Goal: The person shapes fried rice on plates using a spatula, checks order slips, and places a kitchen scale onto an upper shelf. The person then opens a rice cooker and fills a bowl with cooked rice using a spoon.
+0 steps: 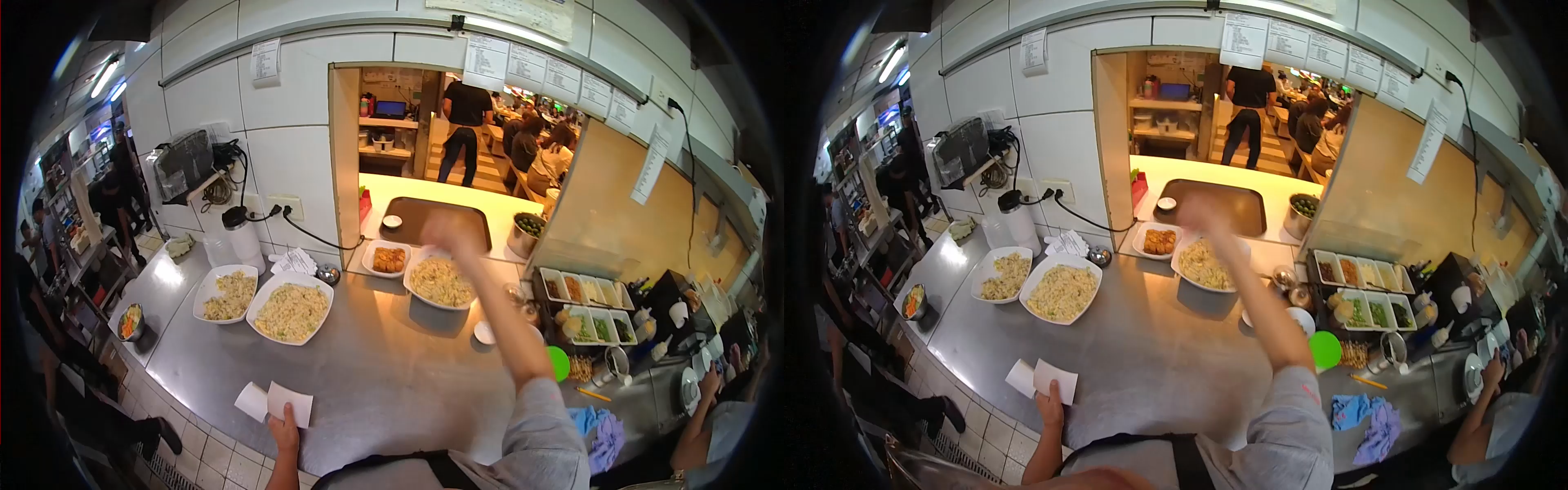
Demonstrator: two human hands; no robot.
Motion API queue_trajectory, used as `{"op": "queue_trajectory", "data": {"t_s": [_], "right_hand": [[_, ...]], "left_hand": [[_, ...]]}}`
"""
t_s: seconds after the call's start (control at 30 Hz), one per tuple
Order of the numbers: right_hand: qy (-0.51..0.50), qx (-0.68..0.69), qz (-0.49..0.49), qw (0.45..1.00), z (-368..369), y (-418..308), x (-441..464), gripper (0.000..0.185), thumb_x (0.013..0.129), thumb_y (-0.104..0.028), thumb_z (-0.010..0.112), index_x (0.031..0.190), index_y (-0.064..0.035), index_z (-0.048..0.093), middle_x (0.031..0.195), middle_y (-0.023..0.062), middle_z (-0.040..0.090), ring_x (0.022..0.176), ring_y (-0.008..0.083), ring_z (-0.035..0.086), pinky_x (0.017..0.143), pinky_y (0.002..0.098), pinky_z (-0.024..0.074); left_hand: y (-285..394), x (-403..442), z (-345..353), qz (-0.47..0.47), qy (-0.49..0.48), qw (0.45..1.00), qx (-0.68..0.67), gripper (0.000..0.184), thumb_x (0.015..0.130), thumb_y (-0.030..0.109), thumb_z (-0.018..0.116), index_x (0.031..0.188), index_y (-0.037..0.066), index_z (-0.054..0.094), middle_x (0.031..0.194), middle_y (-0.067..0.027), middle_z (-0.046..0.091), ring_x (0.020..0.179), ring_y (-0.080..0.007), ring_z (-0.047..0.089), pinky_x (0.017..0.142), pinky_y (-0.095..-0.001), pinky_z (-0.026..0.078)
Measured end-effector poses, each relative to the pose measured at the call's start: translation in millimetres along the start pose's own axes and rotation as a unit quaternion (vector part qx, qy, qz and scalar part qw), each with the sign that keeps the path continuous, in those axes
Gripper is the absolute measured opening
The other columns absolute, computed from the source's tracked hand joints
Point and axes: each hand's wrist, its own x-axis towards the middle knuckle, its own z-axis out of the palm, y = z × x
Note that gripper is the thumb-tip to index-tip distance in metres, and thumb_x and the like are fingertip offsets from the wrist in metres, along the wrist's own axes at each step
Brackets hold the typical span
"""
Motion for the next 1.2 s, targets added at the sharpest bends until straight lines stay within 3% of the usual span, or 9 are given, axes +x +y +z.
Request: {"op": "queue_trajectory", "data": {"t_s": [0.07, 0.13, 0.33, 0.43, 0.63, 0.77, 0.87, 0.93, 1.2], "right_hand": [[-0.197, -0.341, 0.105, 0.913, 71, 31, -134, 0.018, 0.09, -0.016, 0.048, 0.084, -0.0049, 0.061, 0.078, 0.0044, 0.06, 0.077, 0.0139, 0.06, 0.072, 0.0298, 0.0477], [-0.172, -0.248, 0.255, 0.919, 132, 64, -235, 0.015, 0.09, -0.013, 0.048, 0.086, -0.0059, 0.061, 0.072, 0.0045, 0.057, 0.074, 0.0126, 0.059, 0.07, 0.031, 0.0483], [-0.108, -0.443, -0.038, 0.889, 253, -11, -366, 0.052, 0.079, -0.019, 0.063, 0.126, -0.0072, 0.043, 0.122, 0.0165, 0.052, 0.107, 0.0326, 0.053, 0.093, 0.0423, 0.0392], [-0.096, -0.522, 0.102, 0.841, 273, -18, -401, 0.063, 0.078, -0.02, 0.063, 0.134, -0.0073, 0.036, 0.129, 0.0184, 0.048, 0.115, 0.0344, 0.049, 0.097, 0.0466, 0.0336], [0.021, -0.558, 0.21, 0.802, 291, -54, -465, 0.048, 0.076, -0.018, 0.063, 0.12, -0.006, 0.051, 0.107, 0.0145, 0.063, 0.098, 0.0296, 0.06, 0.087, 0.0418, 0.042], [0.064, -0.561, 0.339, 0.752, 304, -91, -502, 0.037, 0.08, -0.013, 0.054, 0.116, -0.0118, 0.056, 0.093, 0.015, 0.066, 0.079, 0.0308, 0.064, 0.069, 0.0405, 0.0501], [0.272, -0.472, 0.252, 0.8, 294, -100, -547, 0.023, 0.088, -0.013, 0.052, 0.106, -0.0062, 0.063, 0.082, 0.017, 0.065, 0.071, 0.0291, 0.065, 0.064, 0.0352, 0.0504], [0.391, -0.308, 0.28, 0.821, 282, -104, -582, 0.027, 0.09, -0.015, 0.054, 0.111, -0.0005, 0.06, 0.085, 0.0052, 0.065, 0.077, 0.0108, 0.056, 0.067, 0.0298, 0.0482], [0.617, 0.009, 0.17, 0.769, 264, -188, -701, 0.025, 0.089, -0.013, 0.056, 0.11, 0.0016, 0.059, 0.092, 0.0037, 0.063, 0.081, 0.0079, 0.056, 0.074, 0.0218, 0.0448]], "left_hand": [[-3, -2, 1, 0.02, -0.037, 0.999, -0.004, 0.041, 0.086, 0.03, 0.059, 0.094, -0.011, 0.061, 0.085, -0.0211, 0.065, 0.077, -0.0295, 0.063, 0.069, -0.0386, 0.048], [-32, -5, 7, 0.047, -0.092, 0.989, 0.102, 0.042, 0.085, 0.032, 0.059, 0.09, -0.009, 0.061, 0.082, -0.0241, 0.063, 0.076, -0.0357, 0.062, 0.069, -0.0422, 0.047], [-21, -79, 23, 0.158, -0.378, 0.896, 0.169, 0.043, 0.086, 0.036, 0.055, 0.09, -0.006, 0.06, 0.084, -0.0267, 0.062, 0.08, -0.0419, 0.06, 0.071, -0.0467, 0.046], [18, -119, 26, -0.062, -0.562, 0.822, -0.068, 0.035, 0.089, 0.024, 0.054, 0.113, -0.002, 0.055, 0.102, -0.0168, 0.061, 0.09, -0.0257, 0.059, 0.081, -0.04, 0.046], [45, -142, 13, -0.102, -0.829, 0.54, -0.1, 0.049, 0.092, 0.035, 0.05, 0.124, -0.002, 0.047, 0.117, -0.0125, 0.054, 0.103, -0.0216, 0.054, 0.091, -0.0333, 0.043], [31, -176, 9, -0.289, -0.856, 0.413, -0.118, 0.05, 0.092, 0.037, 0.052, 0.125, 0.0, 0.046, 0.117, -0.0115, 0.053, 0.104, -0.019, 0.053, 0.09, -0.033, 0.043], [36, -209, 24, -0.36, -0.872, 0.241, -0.229, 0.053, 0.092, 0.037, 0.052, 0.131, 0.005, 0.037, 0.123, -0.008, 0.05, 0.112, -0.0209, 0.05, 0.095, -0.037, 0.042], [49, -236, 32, -0.426, -0.821, 0.271, -0.265, 0.053, 0.092, 0.037, 0.05, 0.134, 0.008, 0.035, 0.131, -0.0078, 0.046, 0.121, -0.0235, 0.045, 0.102, -0.0421, 0.037], [143, -388, 78, -0.424, -0.789, 0.315, -0.312, 0.072, 0.086, 0.056, 0.048, 0.137, 0.007, 0.034, 0.137, -0.0196, 0.039, 0.123, -0.0341, 0.042, 0.103, -0.0459, 0.036]]}}
